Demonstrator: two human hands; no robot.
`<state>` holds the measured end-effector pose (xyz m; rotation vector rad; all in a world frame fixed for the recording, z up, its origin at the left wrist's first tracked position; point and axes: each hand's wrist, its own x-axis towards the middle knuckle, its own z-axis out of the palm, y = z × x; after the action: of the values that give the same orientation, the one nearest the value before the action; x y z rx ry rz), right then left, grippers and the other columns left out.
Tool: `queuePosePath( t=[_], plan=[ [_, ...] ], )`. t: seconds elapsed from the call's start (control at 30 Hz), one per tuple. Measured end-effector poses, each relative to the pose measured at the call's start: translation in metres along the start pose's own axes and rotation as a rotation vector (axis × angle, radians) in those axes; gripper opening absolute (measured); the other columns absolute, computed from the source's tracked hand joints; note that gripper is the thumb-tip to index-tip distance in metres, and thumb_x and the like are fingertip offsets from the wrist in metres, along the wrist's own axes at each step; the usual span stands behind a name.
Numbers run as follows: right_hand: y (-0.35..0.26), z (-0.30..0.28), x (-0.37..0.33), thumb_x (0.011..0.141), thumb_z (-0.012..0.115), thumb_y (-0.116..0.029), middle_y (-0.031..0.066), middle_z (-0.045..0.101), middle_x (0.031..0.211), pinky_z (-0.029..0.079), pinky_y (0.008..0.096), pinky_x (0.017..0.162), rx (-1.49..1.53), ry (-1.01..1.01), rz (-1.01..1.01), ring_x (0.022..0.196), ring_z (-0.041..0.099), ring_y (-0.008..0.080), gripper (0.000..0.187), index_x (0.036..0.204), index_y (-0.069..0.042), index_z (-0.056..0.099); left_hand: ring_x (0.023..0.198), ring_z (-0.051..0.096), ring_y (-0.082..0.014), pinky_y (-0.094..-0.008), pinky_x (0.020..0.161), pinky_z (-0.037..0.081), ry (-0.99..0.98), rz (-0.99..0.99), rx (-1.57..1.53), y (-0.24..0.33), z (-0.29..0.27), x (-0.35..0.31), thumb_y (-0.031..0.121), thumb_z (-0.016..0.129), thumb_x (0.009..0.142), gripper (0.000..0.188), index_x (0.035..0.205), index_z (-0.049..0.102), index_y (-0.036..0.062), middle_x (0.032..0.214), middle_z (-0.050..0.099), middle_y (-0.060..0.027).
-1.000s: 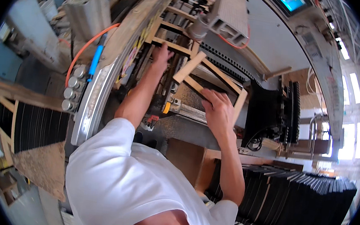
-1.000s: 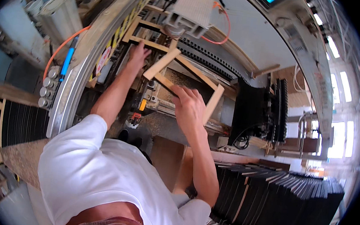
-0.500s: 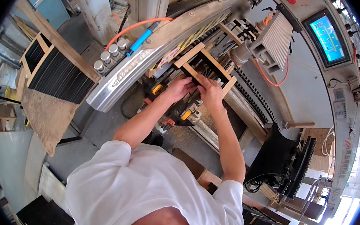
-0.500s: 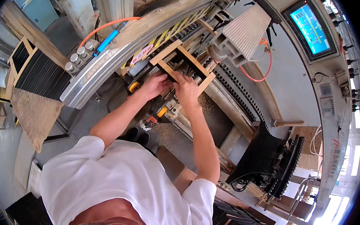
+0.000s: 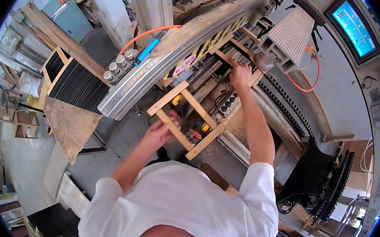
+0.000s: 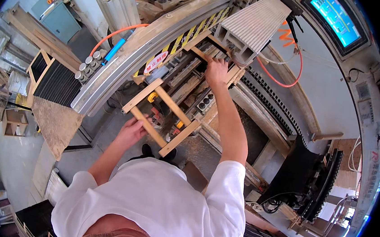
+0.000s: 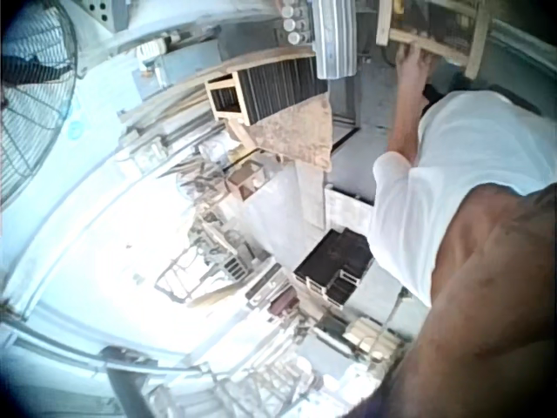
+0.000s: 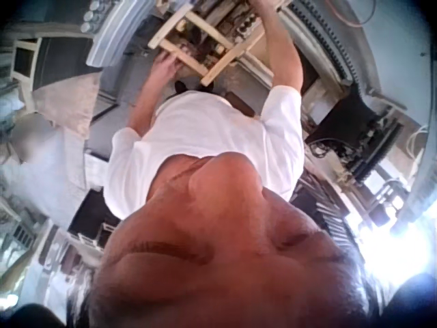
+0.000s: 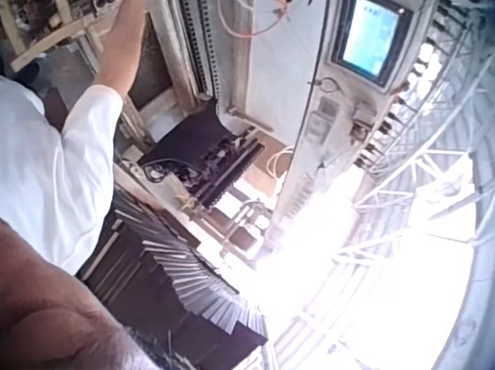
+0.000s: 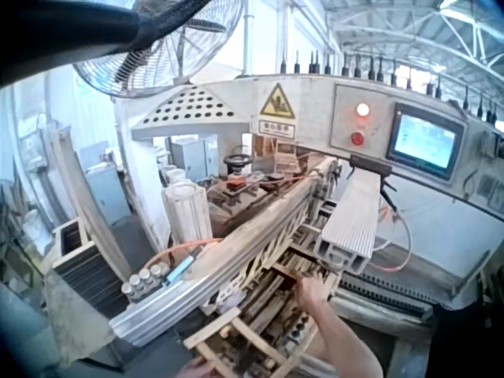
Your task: The person repeatedly picks up small wooden frames, places them into a machine, and then removes them to stack on a nearby rack. The task involves continuous handling of the frames without visible tool use.
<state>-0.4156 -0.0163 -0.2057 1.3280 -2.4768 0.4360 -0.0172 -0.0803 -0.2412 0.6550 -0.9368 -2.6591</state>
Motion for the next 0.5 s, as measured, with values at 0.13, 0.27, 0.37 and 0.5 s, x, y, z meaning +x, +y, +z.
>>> queuePosePath(
  t=[0.13, 0.27, 0.37, 0.5],
  plan=[
    [0.0, -0.007, 0.028, 0.08, 0.06, -0.009, 0.0107, 0.07, 0.096, 0.037, 0.0411, 0.091, -0.353, -0.117, -0.149, 0.106, 0.056, 0.0268, 0.042, 0.122, -0.012, 0.059, 0.116, 0.057, -0.0275, -0.0403, 0.099, 0.048, 0.075, 0.005, 0.055, 0.007, -0.018, -0.045, 0.015, 0.051, 0.098, 0.035, 0.13, 0.047, 0.0022, 0.123, 0.057, -0.0124],
    [0.006, 0.003, 0.056, 0.082, 0.058, -0.008, 0.0105, 0.069, 0.08, 0.034, 0.0371, 0.086, -0.493, -0.186, -0.124, 0.099, 0.057, 0.0248, 0.038, 0.12, -0.013, 0.06, 0.113, 0.058, -0.0255, -0.04, 0.097, 0.049, 0.112, 0.014, 0.109, 0.008, -0.035, -0.064, 0.014, 0.051, 0.098, 0.033, 0.128, 0.048, 0.0023, 0.121, 0.059, -0.0124],
    [0.023, 0.017, 0.08, 0.083, 0.058, -0.009, 0.01, 0.069, 0.081, 0.034, 0.0381, 0.086, -0.468, -0.237, -0.025, 0.097, 0.058, 0.0253, 0.035, 0.118, -0.012, 0.059, 0.113, 0.058, -0.0262, -0.0405, 0.097, 0.048, 0.17, 0.026, 0.09, 0.008, -0.043, -0.069, 0.016, 0.051, 0.098, 0.032, 0.127, 0.048, 0.0023, 0.119, 0.06, -0.0125],
    [0.022, 0.012, 0.104, 0.084, 0.06, -0.01, 0.0094, 0.069, 0.084, 0.035, 0.0404, 0.09, -0.69, -0.362, -0.13, 0.095, 0.059, 0.0266, 0.021, 0.105, -0.011, 0.065, 0.113, 0.059, -0.0268, -0.0407, 0.097, 0.049, 0.248, 0.045, 0.051, 0.002, -0.053, -0.073, 0.017, 0.053, 0.098, 0.033, 0.127, 0.048, 0.0012, 0.119, 0.06, -0.0123]
  ],
)
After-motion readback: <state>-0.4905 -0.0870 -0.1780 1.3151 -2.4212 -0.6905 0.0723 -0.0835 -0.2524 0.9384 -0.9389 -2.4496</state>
